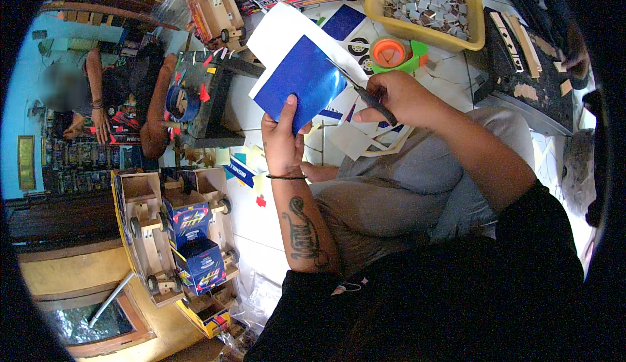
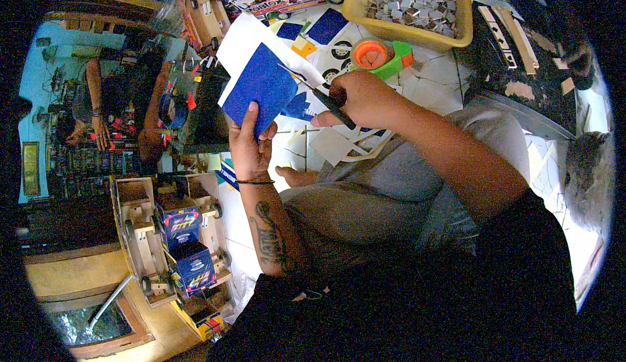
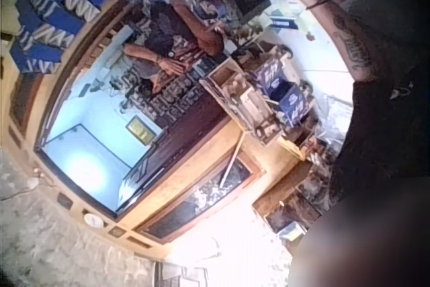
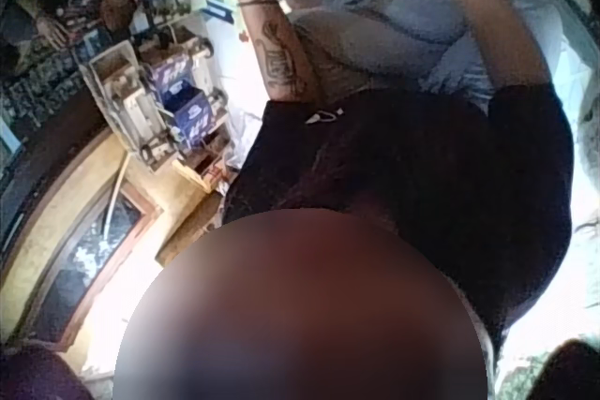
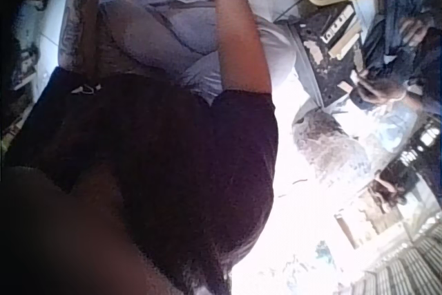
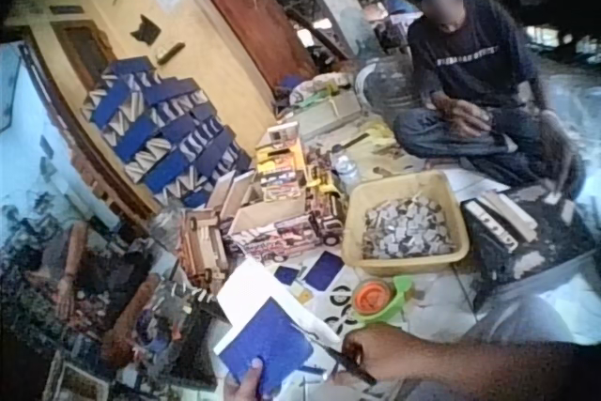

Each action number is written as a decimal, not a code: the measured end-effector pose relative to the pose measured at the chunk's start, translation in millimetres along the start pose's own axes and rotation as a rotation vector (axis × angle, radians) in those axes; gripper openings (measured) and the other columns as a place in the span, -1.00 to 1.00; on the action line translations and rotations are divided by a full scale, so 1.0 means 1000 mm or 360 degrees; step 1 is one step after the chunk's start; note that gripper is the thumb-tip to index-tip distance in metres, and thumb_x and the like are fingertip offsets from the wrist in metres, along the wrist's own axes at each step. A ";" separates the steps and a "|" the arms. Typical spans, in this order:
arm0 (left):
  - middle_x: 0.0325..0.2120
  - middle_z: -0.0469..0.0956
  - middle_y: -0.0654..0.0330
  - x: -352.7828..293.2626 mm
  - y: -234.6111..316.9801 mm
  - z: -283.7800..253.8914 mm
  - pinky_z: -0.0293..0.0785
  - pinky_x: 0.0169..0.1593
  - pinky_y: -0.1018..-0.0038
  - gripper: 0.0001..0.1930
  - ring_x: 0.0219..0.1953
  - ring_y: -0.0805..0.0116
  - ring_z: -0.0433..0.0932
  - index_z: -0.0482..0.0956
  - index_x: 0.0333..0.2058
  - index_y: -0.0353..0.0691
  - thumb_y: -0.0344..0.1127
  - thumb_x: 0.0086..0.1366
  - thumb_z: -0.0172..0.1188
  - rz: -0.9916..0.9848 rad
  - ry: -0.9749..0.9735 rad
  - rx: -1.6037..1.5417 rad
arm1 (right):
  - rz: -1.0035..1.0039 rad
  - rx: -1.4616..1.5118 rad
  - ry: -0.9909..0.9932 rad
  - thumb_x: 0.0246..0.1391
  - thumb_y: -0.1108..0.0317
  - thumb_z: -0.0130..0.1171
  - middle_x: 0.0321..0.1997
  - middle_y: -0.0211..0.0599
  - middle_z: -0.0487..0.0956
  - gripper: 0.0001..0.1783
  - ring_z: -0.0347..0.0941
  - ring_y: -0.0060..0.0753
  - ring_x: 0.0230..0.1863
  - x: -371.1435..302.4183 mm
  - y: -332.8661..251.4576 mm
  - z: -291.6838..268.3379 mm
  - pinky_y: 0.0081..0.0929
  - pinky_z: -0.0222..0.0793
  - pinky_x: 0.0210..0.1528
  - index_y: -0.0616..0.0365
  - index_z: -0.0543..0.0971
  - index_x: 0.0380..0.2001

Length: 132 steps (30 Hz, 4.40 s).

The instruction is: The person sits on the floor and uses scissors to cut blue and yellow printed paper sheets into smaller pieces. The person holds the paper with one hand and cuts with the other, placing cut pieces on the floor.

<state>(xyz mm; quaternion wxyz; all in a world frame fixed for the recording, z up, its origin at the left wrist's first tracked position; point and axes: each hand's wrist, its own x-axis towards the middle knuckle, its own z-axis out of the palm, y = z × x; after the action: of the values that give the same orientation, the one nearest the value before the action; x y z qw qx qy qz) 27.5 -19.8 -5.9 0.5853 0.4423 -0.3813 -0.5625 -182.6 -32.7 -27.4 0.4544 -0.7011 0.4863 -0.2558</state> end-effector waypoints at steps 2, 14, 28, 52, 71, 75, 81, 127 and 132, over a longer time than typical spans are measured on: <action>-0.63 0.38 0.29 -0.001 0.001 0.000 0.15 -0.70 0.67 -0.90 -0.76 0.58 0.23 0.39 -0.45 -0.23 -0.36 0.13 0.10 -0.0046 -0.0029 -0.0067 | 0.0081 0.0193 -0.0093 -0.33 0.09 0.35 -0.69 -0.47 0.36 -0.57 0.25 -0.65 -0.63 0.001 0.000 0.000 -0.64 0.12 -0.63 0.18 0.40 -0.59; -0.83 0.25 0.41 0.008 -0.006 -0.023 0.09 -0.63 0.67 -0.87 -0.86 0.62 0.07 0.37 -0.55 -0.12 -0.35 0.17 0.06 -0.0137 0.0065 -0.0613 | -0.0048 -0.0467 -0.0632 -0.37 -0.14 0.28 -0.63 -0.35 0.44 -0.42 0.32 -0.48 -0.59 -0.004 0.003 -0.016 -0.50 0.21 -0.54 0.23 0.47 -0.58; -0.65 0.37 0.31 0.004 0.000 -0.006 0.10 -0.72 0.69 -0.91 -0.79 0.61 0.16 0.36 -0.44 -0.20 -0.36 0.14 0.08 0.0147 0.0186 -0.0007 | 0.0201 0.0397 -0.0748 -0.24 -0.09 0.22 -0.63 -0.44 0.41 -0.50 0.30 -0.62 -0.59 -0.001 -0.005 -0.005 -0.65 0.15 -0.56 0.16 0.44 -0.50; -0.60 0.49 0.31 -0.002 -0.002 -0.005 0.28 -0.49 0.70 -0.79 -0.58 0.66 0.35 0.50 -0.50 -0.33 -0.27 0.09 0.19 0.0404 0.0212 0.0834 | 0.0067 0.0178 -0.0118 -0.39 0.09 0.39 -0.60 -0.48 0.34 -0.49 0.24 -0.64 -0.54 0.001 -0.002 -0.004 -0.66 0.17 -0.51 0.22 0.40 -0.47; -0.65 0.38 0.28 0.003 0.004 -0.001 0.13 -0.69 0.68 -0.86 -0.75 0.60 0.22 0.35 -0.48 -0.23 -0.33 0.14 0.09 0.0339 0.0331 -0.0111 | 0.0080 -0.0436 0.0082 -0.41 -0.19 0.27 -0.69 -0.30 0.41 -0.41 0.37 -0.37 -0.58 0.002 0.016 -0.057 -0.41 0.25 -0.52 0.18 0.47 -0.60; -0.65 0.38 0.28 0.003 0.005 -0.001 0.13 -0.70 0.69 -0.86 -0.75 0.60 0.22 0.36 -0.50 -0.23 -0.32 0.14 0.09 0.0334 0.0318 -0.0066 | -0.0188 0.0417 -0.0446 -0.35 -0.12 0.27 -0.70 -0.42 0.44 -0.50 0.35 -0.62 -0.69 -0.001 0.004 -0.055 -0.66 0.23 -0.63 0.13 0.50 -0.61; -0.62 0.40 0.29 0.004 0.003 -0.006 0.13 -0.71 0.70 -0.87 -0.75 0.60 0.22 0.37 -0.47 -0.22 -0.33 0.14 0.10 0.0291 0.0308 -0.0016 | 0.0216 0.0125 -0.0502 -0.37 -0.08 0.30 -0.74 -0.42 0.43 -0.47 0.34 -0.63 -0.73 -0.006 -0.016 -0.027 -0.70 0.21 -0.68 0.24 0.49 -0.63; -0.66 0.44 0.30 -0.008 0.000 0.011 0.26 -0.68 0.68 -0.82 -0.70 0.62 0.36 0.45 -0.47 -0.30 -0.30 0.11 0.16 0.0408 0.0112 0.0579 | 0.0020 -0.0091 0.0399 -0.47 -0.12 0.33 -0.69 -0.18 0.45 -0.41 0.40 -0.26 -0.63 -0.006 -0.014 -0.006 -0.39 0.27 -0.54 0.25 0.44 -0.67; -0.65 0.45 0.29 -0.010 0.002 0.013 0.27 -0.67 0.67 -0.85 -0.69 0.62 0.36 0.46 -0.48 -0.31 -0.33 0.11 0.15 0.0398 0.0115 0.0560 | 0.0000 -0.0104 0.0445 -0.46 -0.07 0.36 -0.73 -0.29 0.40 -0.45 0.34 -0.41 -0.67 -0.006 -0.013 -0.004 -0.50 0.23 -0.58 0.23 0.42 -0.71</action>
<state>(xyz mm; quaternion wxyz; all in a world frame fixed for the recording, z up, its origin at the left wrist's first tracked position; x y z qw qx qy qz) 14.9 -11.3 0.4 0.5776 0.5069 -0.5043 -0.3939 -182.5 -27.3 -13.9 0.3592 -0.6732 0.5528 -0.3350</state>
